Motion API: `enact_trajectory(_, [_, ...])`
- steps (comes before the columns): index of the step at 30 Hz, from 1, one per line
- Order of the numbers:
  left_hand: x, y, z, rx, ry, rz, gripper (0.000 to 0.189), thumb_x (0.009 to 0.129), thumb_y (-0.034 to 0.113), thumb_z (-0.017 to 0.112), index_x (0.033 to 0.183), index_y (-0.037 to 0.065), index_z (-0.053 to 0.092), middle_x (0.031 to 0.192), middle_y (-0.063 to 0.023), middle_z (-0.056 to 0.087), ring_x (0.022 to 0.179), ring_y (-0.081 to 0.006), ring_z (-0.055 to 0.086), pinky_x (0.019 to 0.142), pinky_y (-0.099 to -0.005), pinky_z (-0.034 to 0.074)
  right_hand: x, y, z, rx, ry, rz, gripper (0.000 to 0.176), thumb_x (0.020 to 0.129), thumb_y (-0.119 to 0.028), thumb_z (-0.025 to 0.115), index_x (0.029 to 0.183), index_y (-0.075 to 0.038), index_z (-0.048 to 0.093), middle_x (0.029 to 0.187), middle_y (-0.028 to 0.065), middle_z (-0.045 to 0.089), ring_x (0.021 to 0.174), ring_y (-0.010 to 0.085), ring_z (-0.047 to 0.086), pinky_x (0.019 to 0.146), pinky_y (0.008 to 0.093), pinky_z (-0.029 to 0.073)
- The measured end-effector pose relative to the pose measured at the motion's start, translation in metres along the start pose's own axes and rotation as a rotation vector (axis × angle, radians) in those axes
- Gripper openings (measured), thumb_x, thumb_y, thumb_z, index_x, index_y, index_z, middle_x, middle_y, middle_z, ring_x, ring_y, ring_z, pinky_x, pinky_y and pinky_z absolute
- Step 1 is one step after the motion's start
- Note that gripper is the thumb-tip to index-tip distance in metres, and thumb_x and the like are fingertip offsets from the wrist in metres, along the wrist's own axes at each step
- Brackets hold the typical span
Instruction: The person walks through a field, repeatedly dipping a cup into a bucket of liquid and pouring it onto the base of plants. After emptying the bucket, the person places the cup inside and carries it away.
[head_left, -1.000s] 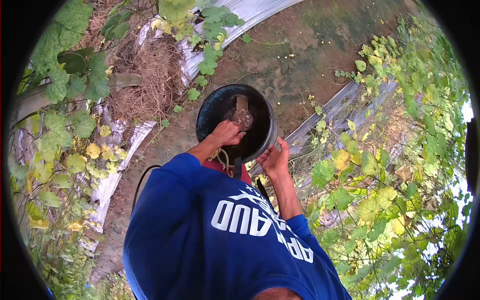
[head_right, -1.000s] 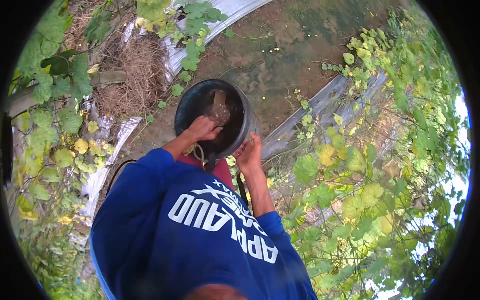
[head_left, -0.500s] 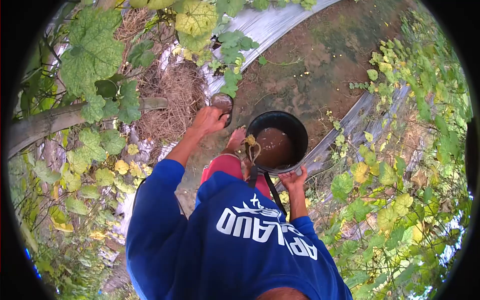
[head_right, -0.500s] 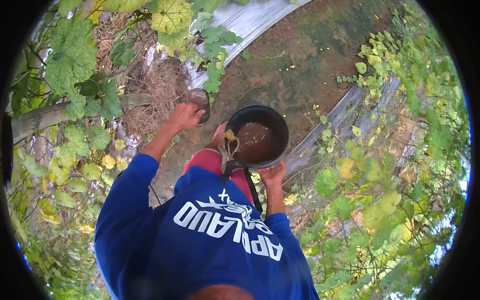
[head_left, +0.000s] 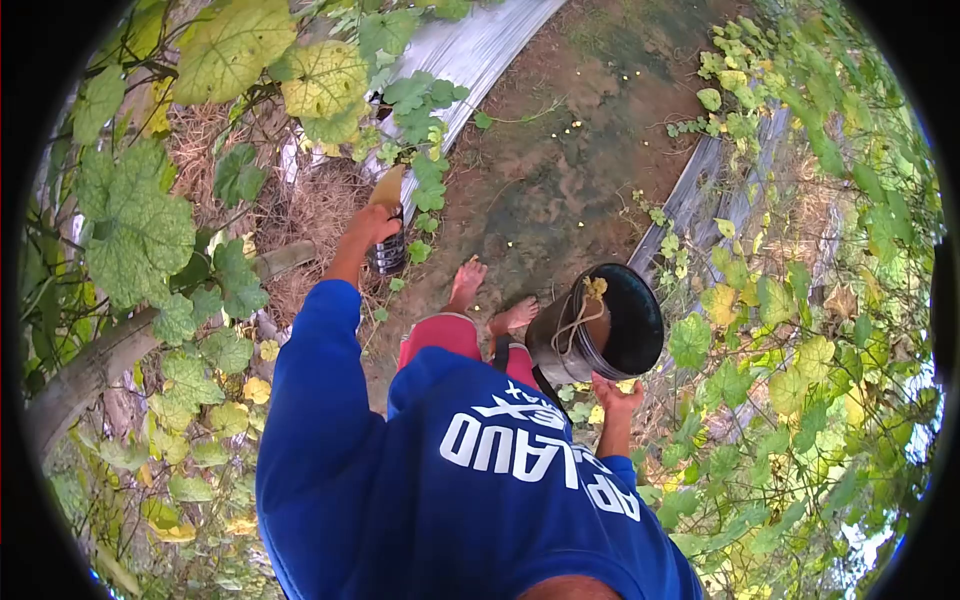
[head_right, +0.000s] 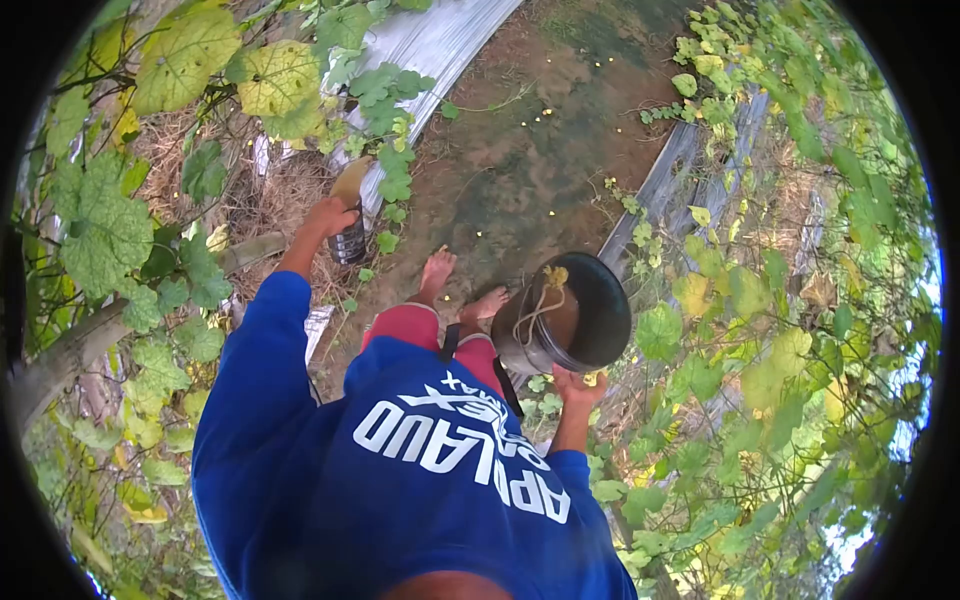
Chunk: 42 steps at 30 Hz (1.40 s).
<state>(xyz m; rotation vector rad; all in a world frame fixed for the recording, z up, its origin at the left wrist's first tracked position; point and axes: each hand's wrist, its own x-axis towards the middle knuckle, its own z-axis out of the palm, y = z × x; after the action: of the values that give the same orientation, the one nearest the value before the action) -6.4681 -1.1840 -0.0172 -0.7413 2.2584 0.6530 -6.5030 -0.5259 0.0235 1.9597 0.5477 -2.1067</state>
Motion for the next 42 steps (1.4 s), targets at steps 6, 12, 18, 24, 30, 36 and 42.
enact_trajectory(6, [-0.016,0.000,0.015,-0.119,0.253,0.273,0.045,0.088,0.040,0.054,0.091,-0.002,0.068,0.097,-0.0291,0.065,0.090,-0.0459,0.062,0.080,-0.0513,0.049,-0.011,0.000,-0.021,0.210,-0.010,-0.093,0.101,0.076,-0.060,0.050,0.145,0.006,0.019,0.149,0.0280,0.025,0.138,0.0444,0.026,0.113,0.0585,0.022])
enact_trajectory(12, [-0.025,0.055,0.001,0.026,0.277,0.354,0.044,0.091,0.040,0.054,0.092,-0.002,0.068,0.088,-0.0283,0.064,0.087,-0.0456,0.062,0.078,-0.0537,0.047,-0.009,0.020,-0.052,0.370,-0.071,-0.124,0.099,0.075,-0.059,0.049,0.145,0.005,0.022,0.151,0.0259,0.025,0.139,0.0436,0.025,0.114,0.0580,0.020])
enact_trajectory(18, [-0.001,0.177,-0.012,0.135,0.154,0.653,0.037,0.089,0.037,0.058,0.093,0.002,0.069,0.088,-0.0250,0.066,0.086,-0.0443,0.063,0.078,-0.0517,0.049,0.017,0.045,-0.073,0.533,-0.151,-0.134,0.105,0.076,-0.061,0.048,0.148,0.007,0.012,0.154,0.0286,0.016,0.142,0.0463,0.017,0.115,0.0590,0.016])
enact_trajectory(24, [0.024,0.338,0.012,0.348,-0.055,1.032,0.033,0.085,0.035,0.059,0.088,0.004,0.072,0.086,-0.0244,0.067,0.086,-0.0421,0.064,0.081,-0.0490,0.051,0.040,0.069,-0.084,0.585,0.005,-0.108,0.100,0.078,-0.063,0.043,0.147,0.005,0.017,0.152,0.0281,0.022,0.139,0.0473,0.024,0.113,0.0616,0.019])
enact_trajectory(30, [0.017,0.510,0.045,0.683,-0.201,1.288,0.037,0.085,0.039,0.055,0.095,0.007,0.071,0.091,-0.0226,0.068,0.087,-0.0407,0.065,0.079,-0.0492,0.052,0.048,0.092,-0.095,0.766,0.012,-0.110,0.096,0.079,-0.060,0.042,0.147,0.005,0.022,0.154,0.0226,0.024,0.140,0.0441,0.024,0.113,0.0600,0.019])
enact_trajectory(36, [0.014,0.638,0.100,0.976,-0.219,1.362,0.043,0.080,0.043,0.053,0.091,0.006,0.072,0.091,-0.0206,0.070,0.091,-0.0357,0.068,0.083,-0.0432,0.053,0.056,0.104,-0.091,1.012,0.008,-0.048,0.096,0.073,-0.055,0.049,0.146,0.002,0.025,0.152,0.0217,0.027,0.140,0.0414,0.027,0.114,0.0578,0.020])
enact_trajectory(42, [0.014,0.715,0.128,1.192,-0.248,1.394,0.050,0.076,0.049,0.053,0.098,0.008,0.072,0.101,-0.0159,0.071,0.094,-0.0315,0.069,0.082,-0.0411,0.054,0.069,0.092,-0.086,1.188,-0.028,-0.110,0.093,0.073,-0.056,0.052,0.144,0.001,0.030,0.150,0.0199,0.032,0.136,0.0391,0.033,0.113,0.0581,0.024])
